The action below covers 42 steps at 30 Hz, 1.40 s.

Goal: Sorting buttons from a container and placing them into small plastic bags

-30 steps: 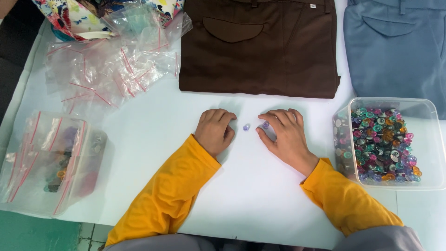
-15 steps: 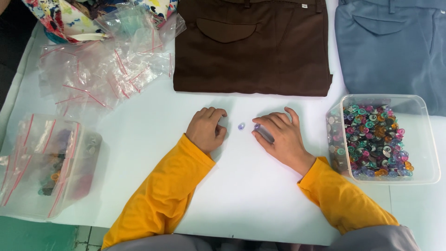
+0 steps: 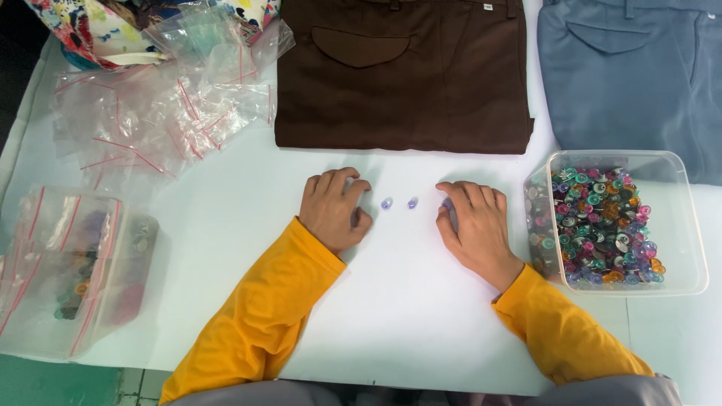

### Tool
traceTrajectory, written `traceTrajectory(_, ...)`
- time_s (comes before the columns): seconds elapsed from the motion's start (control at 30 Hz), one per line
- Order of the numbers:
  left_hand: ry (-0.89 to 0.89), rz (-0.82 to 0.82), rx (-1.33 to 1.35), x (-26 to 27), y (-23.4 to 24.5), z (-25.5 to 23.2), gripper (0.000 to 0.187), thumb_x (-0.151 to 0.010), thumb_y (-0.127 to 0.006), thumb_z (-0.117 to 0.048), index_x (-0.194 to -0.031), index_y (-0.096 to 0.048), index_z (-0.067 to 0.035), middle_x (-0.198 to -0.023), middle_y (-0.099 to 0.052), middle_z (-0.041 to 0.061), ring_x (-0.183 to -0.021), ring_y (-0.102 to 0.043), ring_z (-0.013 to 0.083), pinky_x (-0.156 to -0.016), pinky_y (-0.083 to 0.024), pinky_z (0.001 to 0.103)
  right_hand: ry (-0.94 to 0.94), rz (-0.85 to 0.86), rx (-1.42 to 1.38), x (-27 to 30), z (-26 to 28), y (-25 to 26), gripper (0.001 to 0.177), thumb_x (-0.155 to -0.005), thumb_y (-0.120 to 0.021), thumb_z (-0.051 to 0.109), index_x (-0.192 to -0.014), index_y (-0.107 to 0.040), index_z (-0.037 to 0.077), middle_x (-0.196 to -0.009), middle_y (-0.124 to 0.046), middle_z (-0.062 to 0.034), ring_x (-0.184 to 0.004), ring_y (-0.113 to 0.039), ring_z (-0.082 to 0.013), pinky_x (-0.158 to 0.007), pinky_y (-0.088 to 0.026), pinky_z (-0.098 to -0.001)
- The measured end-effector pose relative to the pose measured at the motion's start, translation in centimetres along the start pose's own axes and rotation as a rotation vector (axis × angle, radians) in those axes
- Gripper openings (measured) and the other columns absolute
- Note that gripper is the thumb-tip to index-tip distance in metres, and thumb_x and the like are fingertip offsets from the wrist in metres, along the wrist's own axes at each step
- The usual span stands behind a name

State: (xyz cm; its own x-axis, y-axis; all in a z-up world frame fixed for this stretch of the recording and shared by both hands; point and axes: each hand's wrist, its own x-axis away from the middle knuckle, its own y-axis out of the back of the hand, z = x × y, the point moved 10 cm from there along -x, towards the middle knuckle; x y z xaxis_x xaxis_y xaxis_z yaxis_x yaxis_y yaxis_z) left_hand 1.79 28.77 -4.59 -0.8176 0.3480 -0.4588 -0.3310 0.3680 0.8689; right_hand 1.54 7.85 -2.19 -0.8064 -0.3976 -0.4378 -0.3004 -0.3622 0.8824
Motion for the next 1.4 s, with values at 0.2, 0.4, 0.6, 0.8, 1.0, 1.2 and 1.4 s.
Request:
traceTrajectory(0.2, -0.072, -0.007, 0.056, 0.3, -1.4, -2.8, 0.040, -0.096, -0.061, -0.045, -0.123, -0.063, -0.016, -0.129, -0.057, 0.013, -0.119, -0.060, 0.0334, -0.104, -0.041, 0.056, 0.018, -0.020, 0.018, 0.6, -0.3, 0.7, 0.023, -0.096, -0.063, 0.023, -0.117, -0.072, 0.022, -0.095, -0.063, 0.0032, -0.089, -0.058, -0.0160, -0.092, -0.040, -0.0365)
traceTrajectory(0.4, -0.042, 0.074, 0.071, 0.3, -2.5, -2.4, 0.026, -0.103, -0.056, -0.039, -0.118, -0.065, -0.020, -0.128, -0.058, 0.008, -0.124, -0.059, 0.0301, -0.108, -0.040, 0.058, -0.003, -0.044, 0.025, 0.8, -0.6, 1.0, 0.020, -0.095, -0.066, 0.020, -0.114, -0.073, 0.021, -0.097, -0.062, 0.0015, -0.092, -0.058, -0.0177, -0.091, -0.041, -0.0374)
traceTrajectory(0.6, 0.026, 0.089, 0.100, 0.4, -2.5, -1.5, 0.026, -0.101, -0.059, -0.037, -0.117, -0.066, -0.017, -0.125, -0.061, 0.010, -0.123, -0.060, 0.0292, -0.109, -0.038, 0.056, 0.002, -0.085, -0.021, 1.1, -0.9, 1.4, 0.033, -0.094, -0.066, 0.018, -0.127, -0.068, 0.020, -0.108, -0.061, -0.0027, -0.099, -0.059, -0.0209, -0.092, -0.043, -0.0401)
traceTrajectory(0.8, -0.025, -0.049, 0.131, -0.4, 0.1, -2.9, 0.039, -0.096, -0.066, -0.039, -0.126, -0.061, -0.014, -0.133, -0.056, 0.014, -0.128, -0.054, 0.0334, -0.110, -0.036, 0.057, 0.160, -0.220, -0.036, 1.7, 2.7, 5.3, 0.037, -0.093, -0.067, 0.019, -0.129, -0.066, 0.013, -0.129, -0.057, -0.0115, -0.120, -0.056, -0.0296, -0.100, -0.042, -0.0435)
traceTrajectory(1.0, -0.268, -0.386, 0.178, -0.5, 1.9, -9.5, 0.033, -0.089, -0.070, -0.032, -0.119, -0.069, -0.016, -0.133, -0.063, 0.010, -0.124, -0.063, 0.0317, -0.106, -0.047, 0.051, 0.309, -0.566, 0.134, 6.8, 4.5, 13.6, 0.017, -0.086, -0.074, 0.028, -0.102, -0.078, 0.023, -0.112, -0.072, -0.0055, -0.104, -0.065, -0.0305, -0.093, -0.050, -0.0522)
traceTrajectory(1.2, -0.425, -0.265, 0.576, -4.6, 4.6, -20.8, 0.020, -0.097, -0.065, -0.018, -0.113, -0.068, -0.006, -0.128, -0.065, 0.014, -0.118, -0.066, 0.0374, -0.103, -0.055, 0.051, -0.129, -0.277, 0.126, 3.9, -5.2, 21.3, 0.026, -0.110, -0.073, 0.016, -0.129, -0.070, -0.002, -0.130, -0.069, -0.0208, -0.116, -0.065, -0.0368, -0.107, -0.045, -0.0481)
traceTrajectory(1.4, -0.352, 0.199, 0.780, -11.3, -1.7, -31.2, 0.025, -0.095, -0.055, -0.022, -0.115, -0.058, -0.009, -0.106, -0.064, 0.007, -0.096, -0.065, 0.0283, -0.082, -0.055, 0.043, -0.688, 0.717, -0.036, 10.3, -18.2, 12.8, 0.082, -0.075, -0.074, 0.053, -0.149, -0.045, 0.032, -0.148, -0.053, 0.0043, -0.134, -0.049, -0.0329, -0.107, -0.044, -0.0453)
